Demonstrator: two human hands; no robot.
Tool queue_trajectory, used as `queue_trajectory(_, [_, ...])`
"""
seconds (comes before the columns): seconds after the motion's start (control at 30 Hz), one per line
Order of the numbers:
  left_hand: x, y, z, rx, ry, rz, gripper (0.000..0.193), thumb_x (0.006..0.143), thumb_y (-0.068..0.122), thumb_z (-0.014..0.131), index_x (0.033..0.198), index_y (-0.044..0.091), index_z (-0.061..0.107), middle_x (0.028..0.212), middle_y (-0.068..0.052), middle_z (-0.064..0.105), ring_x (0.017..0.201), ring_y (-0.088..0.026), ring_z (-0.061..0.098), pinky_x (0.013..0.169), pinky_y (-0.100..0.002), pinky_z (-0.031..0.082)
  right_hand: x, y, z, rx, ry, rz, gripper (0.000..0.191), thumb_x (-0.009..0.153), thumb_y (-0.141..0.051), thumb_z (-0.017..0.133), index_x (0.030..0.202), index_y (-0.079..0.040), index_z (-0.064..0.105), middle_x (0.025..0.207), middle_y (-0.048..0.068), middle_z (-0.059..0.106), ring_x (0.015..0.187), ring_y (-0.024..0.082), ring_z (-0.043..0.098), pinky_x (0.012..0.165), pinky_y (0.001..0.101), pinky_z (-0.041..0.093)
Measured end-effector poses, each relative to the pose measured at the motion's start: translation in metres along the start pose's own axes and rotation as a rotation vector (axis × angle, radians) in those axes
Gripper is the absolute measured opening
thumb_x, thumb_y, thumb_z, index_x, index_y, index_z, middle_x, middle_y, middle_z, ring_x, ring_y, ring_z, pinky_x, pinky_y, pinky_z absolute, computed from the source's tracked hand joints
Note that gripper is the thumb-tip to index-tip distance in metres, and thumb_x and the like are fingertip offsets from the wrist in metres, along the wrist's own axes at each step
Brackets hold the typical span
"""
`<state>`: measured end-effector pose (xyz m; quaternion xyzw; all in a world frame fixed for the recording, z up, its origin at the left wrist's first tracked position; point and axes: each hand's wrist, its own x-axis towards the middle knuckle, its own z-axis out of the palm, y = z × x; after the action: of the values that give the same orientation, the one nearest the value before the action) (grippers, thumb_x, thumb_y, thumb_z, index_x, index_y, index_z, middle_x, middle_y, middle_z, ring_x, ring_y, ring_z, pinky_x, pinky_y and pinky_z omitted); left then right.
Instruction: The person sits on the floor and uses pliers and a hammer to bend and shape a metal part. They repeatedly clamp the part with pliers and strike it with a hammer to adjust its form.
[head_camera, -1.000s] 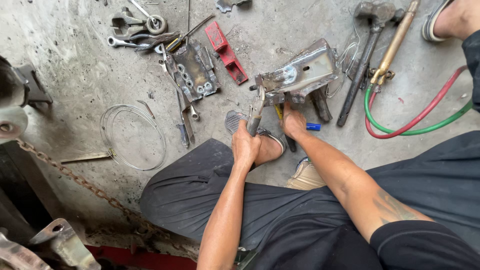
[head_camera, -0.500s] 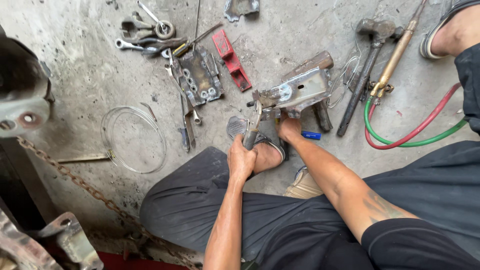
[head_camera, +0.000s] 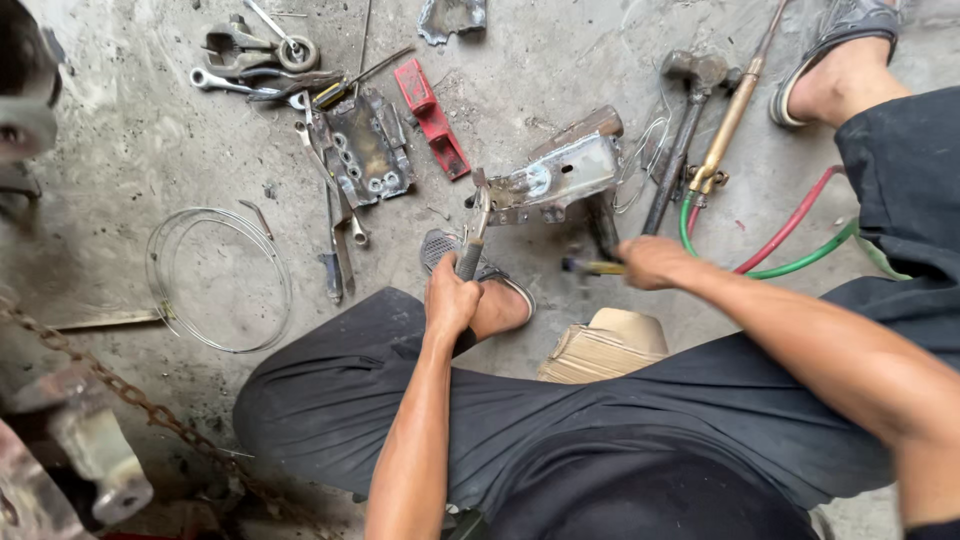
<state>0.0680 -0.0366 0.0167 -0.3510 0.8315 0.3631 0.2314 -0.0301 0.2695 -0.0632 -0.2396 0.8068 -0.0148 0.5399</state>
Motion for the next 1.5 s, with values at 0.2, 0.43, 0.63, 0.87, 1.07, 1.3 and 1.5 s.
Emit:
queue_trajectory(0.2, [0.005, -0.005, 0.03, -0.031, 0.022, 0.049, 0.057, 0.07, 0.012, 0.069, 0.126, 0.0, 0.062, 0.109, -0.03, 0.07, 0.111, -0.045, 0.065, 0.095, -0.049, 0.049, -0.086, 0.1, -0.05, 0.288, 0.189, 0.191, 0.031, 0.092, -0.024, 0.072, 0.116, -0.006, 0.071, 0.093, 0.018, 0.078, 0.084, 0.032, 0.076, 0.078, 0.0457, 0.058])
queue_trajectory(0.43, [0.002, 0.011, 0.046, 0.047, 0.095, 0.032, 0.05, 0.075, 0.009, 0.063, 0.124, -0.002, 0.06, 0.107, -0.033, 0.069, 0.109, -0.048, 0.065, 0.095, -0.053, 0.049, -0.09, 0.069, -0.03, 1.242, 0.656, 0.017, 0.034, 0.095, -0.014, 0.069, 0.124, -0.003, 0.056, 0.074, 0.008, 0.063, 0.056, 0.016, 0.062, 0.05, 0.0328, 0.05])
queue_trajectory(0.63, [-0.001, 0.018, 0.039, 0.143, 0.083, 0.064, 0.04, 0.076, 0.009, 0.062, 0.114, -0.003, 0.06, 0.102, -0.034, 0.069, 0.106, -0.051, 0.064, 0.094, -0.055, 0.048, -0.082, 0.065, -0.024, 1.019, 0.701, 0.049, 0.039, 0.091, -0.015, 0.067, 0.127, -0.002, 0.061, 0.074, 0.011, 0.063, 0.058, 0.02, 0.061, 0.053, 0.0394, 0.048])
queue_trajectory(0.87, [0.003, 0.031, 0.032, 0.166, 0.089, 0.002, 0.047, 0.075, 0.009, 0.063, 0.121, 0.0, 0.061, 0.104, -0.034, 0.068, 0.107, -0.05, 0.063, 0.094, -0.055, 0.047, -0.075, 0.08, -0.057, 0.468, 0.908, -0.153, 0.027, 0.101, -0.022, 0.069, 0.115, 0.001, 0.064, 0.08, 0.025, 0.066, 0.076, 0.042, 0.068, 0.067, 0.047, 0.052])
queue_trajectory(1.07, [0.01, 0.028, 0.027, 0.154, 0.064, -0.004, 0.044, 0.077, 0.01, 0.062, 0.12, -0.001, 0.062, 0.107, -0.034, 0.069, 0.109, -0.049, 0.065, 0.095, -0.053, 0.051, -0.047, 0.083, -0.051, 0.436, 0.941, -0.212, 0.026, 0.106, -0.026, 0.063, 0.111, -0.001, 0.057, 0.083, 0.025, 0.064, 0.079, 0.046, 0.066, 0.069, 0.0535, 0.05])
queue_trajectory(1.3, [0.01, 0.022, 0.028, 0.16, 0.108, 0.01, 0.042, 0.077, 0.009, 0.063, 0.118, -0.001, 0.063, 0.107, -0.033, 0.068, 0.109, -0.049, 0.063, 0.093, -0.054, 0.049, -0.03, 0.1, -0.073, 0.025, 0.792, -0.099, 0.025, 0.101, -0.026, 0.071, 0.102, -0.006, 0.056, 0.076, 0.023, 0.066, 0.073, 0.046, 0.066, 0.064, 0.0545, 0.051])
queue_trajectory(1.5, [0.014, 0.023, 0.022, 0.095, 0.087, 0.041, 0.039, 0.076, 0.008, 0.062, 0.114, -0.001, 0.064, 0.104, -0.032, 0.07, 0.106, -0.049, 0.065, 0.091, -0.053, 0.05, -0.042, 0.087, -0.066, 0.447, 1.039, -0.385, 0.024, 0.109, -0.028, 0.063, 0.113, -0.006, 0.054, 0.088, 0.022, 0.065, 0.082, 0.045, 0.066, 0.071, 0.0537, 0.052])
